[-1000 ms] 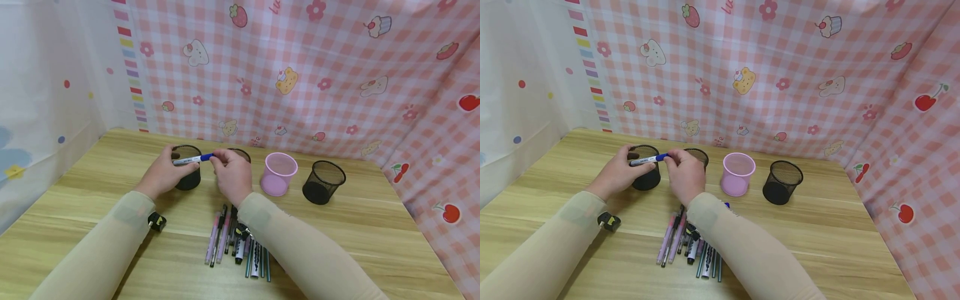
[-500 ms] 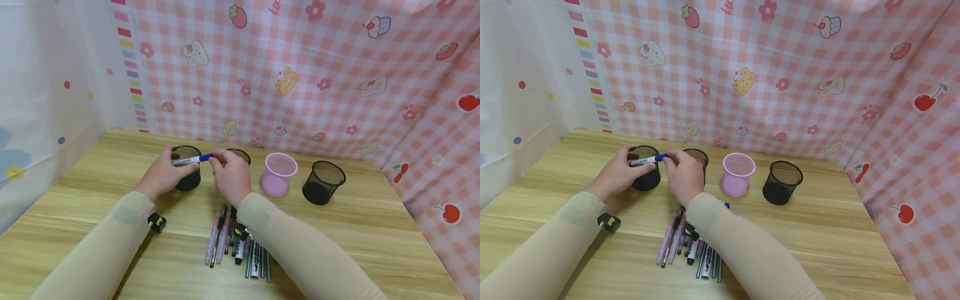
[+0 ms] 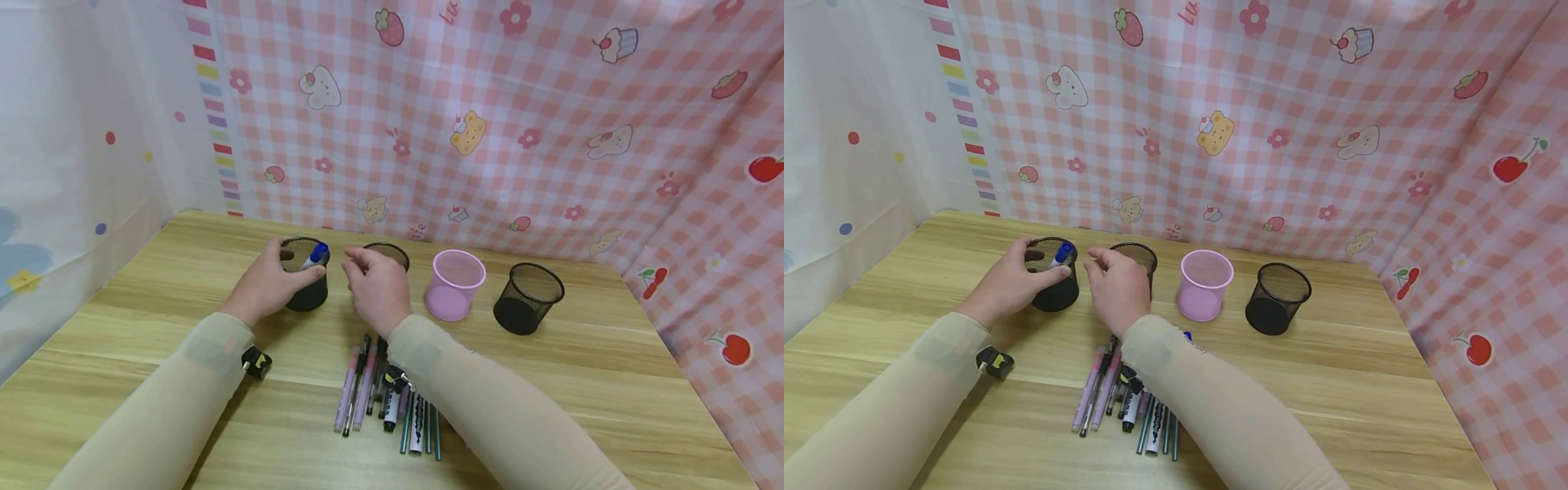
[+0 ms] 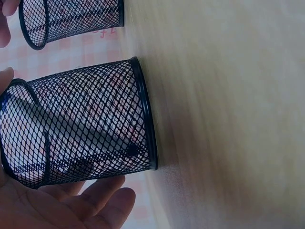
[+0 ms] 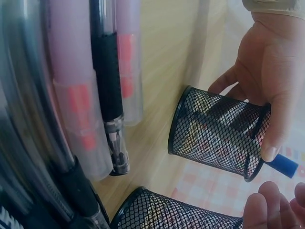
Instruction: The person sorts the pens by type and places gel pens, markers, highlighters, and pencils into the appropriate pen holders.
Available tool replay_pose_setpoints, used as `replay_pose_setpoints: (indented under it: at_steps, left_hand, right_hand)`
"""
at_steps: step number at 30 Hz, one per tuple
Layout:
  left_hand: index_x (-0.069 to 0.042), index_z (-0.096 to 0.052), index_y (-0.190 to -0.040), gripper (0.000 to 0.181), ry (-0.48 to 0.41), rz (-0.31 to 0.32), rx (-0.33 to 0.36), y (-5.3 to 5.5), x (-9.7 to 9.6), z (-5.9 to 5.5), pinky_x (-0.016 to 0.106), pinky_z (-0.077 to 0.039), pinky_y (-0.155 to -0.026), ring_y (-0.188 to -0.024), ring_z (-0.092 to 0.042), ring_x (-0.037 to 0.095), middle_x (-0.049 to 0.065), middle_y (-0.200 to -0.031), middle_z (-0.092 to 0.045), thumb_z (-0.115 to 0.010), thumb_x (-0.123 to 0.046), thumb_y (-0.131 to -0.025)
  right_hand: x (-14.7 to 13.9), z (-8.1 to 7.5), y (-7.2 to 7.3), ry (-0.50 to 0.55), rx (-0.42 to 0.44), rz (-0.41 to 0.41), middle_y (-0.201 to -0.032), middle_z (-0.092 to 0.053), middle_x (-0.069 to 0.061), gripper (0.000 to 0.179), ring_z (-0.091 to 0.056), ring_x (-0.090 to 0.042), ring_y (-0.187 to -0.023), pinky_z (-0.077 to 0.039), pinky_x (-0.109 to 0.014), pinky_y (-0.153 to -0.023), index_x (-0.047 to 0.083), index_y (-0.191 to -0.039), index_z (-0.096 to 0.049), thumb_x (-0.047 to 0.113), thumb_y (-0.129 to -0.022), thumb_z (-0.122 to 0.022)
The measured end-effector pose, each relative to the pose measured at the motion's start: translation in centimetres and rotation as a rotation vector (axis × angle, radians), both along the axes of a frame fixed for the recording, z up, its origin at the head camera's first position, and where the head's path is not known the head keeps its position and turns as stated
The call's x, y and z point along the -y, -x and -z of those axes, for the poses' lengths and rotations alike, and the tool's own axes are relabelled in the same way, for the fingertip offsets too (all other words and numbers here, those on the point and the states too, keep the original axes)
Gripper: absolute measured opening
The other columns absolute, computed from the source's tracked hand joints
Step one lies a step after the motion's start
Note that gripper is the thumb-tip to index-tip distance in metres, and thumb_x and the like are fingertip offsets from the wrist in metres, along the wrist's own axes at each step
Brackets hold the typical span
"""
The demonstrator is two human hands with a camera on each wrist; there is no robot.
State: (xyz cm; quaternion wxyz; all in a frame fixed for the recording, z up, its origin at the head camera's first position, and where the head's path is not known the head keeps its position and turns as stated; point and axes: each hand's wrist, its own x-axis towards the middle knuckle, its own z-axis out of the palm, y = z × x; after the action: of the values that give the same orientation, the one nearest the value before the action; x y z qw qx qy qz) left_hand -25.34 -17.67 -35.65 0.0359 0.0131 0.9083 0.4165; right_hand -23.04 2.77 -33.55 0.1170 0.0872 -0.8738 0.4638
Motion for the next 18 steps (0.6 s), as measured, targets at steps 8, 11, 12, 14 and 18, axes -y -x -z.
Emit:
replay_pose_setpoints:
  at_steps: [8,11,12,14,18]
  left_hand:
    - [-0.011,-0.010,-0.169,0.120,-0.006,0.002,0.010,0.0,0.1,0.1,0.066,-0.033,-0.121,-0.153,-0.036,0.047,0.022,-0.168,-0.035,-0.064,-0.080,-0.087]
    - [-0.012,-0.010,-0.169,0.121,-0.006,0.003,0.014,0.0,0.1,0.1,0.066,-0.033,-0.121,-0.153,-0.035,0.047,0.022,-0.168,-0.035,-0.064,-0.081,-0.086]
    - [-0.012,-0.010,-0.169,0.120,-0.008,0.003,0.015,0.0,0.1,0.0,0.066,-0.033,-0.121,-0.153,-0.035,0.047,0.021,-0.168,-0.035,-0.064,-0.080,-0.087]
    - [-0.012,-0.009,-0.169,0.119,-0.009,0.003,0.016,0.0,0.1,0.0,0.067,-0.032,-0.121,-0.153,-0.035,0.047,0.021,-0.168,-0.034,-0.064,-0.079,-0.088]
    - [-0.013,-0.009,-0.169,0.119,-0.011,0.001,0.016,0.0,0.1,0.0,0.067,-0.032,-0.121,-0.153,-0.035,0.047,0.020,-0.169,-0.034,-0.064,-0.079,-0.087]
  right_hand:
    - [-0.1,-0.1,-0.3,0.017,0.018,-0.014,-0.103,-0.081,-0.003,0.027,-0.071,-0.008,-0.071,-0.054,-0.024,-0.060,0.015,-0.129,-0.077,0.024,-0.105,-0.067]
    - [-0.3,-0.3,-0.5,0.031,0.019,-0.025,-0.107,-0.081,-0.004,0.028,-0.074,-0.015,-0.073,-0.055,-0.024,-0.061,0.015,-0.130,-0.076,0.024,-0.105,-0.067]
    - [-0.5,-0.4,-0.6,0.035,0.020,-0.029,-0.107,-0.081,-0.005,0.028,-0.075,-0.018,-0.075,-0.055,-0.025,-0.061,0.014,-0.130,-0.076,0.024,-0.105,-0.067]
    - [-0.8,-0.5,-0.7,0.043,0.024,-0.038,-0.108,-0.080,-0.005,0.029,-0.076,-0.023,-0.078,-0.055,-0.026,-0.063,0.014,-0.131,-0.075,0.024,-0.105,-0.066]
    - [-1.7,-0.9,-0.9,0.059,0.037,-0.056,-0.109,-0.080,-0.007,0.028,-0.077,-0.027,-0.082,-0.058,-0.028,-0.066,0.012,-0.130,-0.075,0.023,-0.106,-0.066]
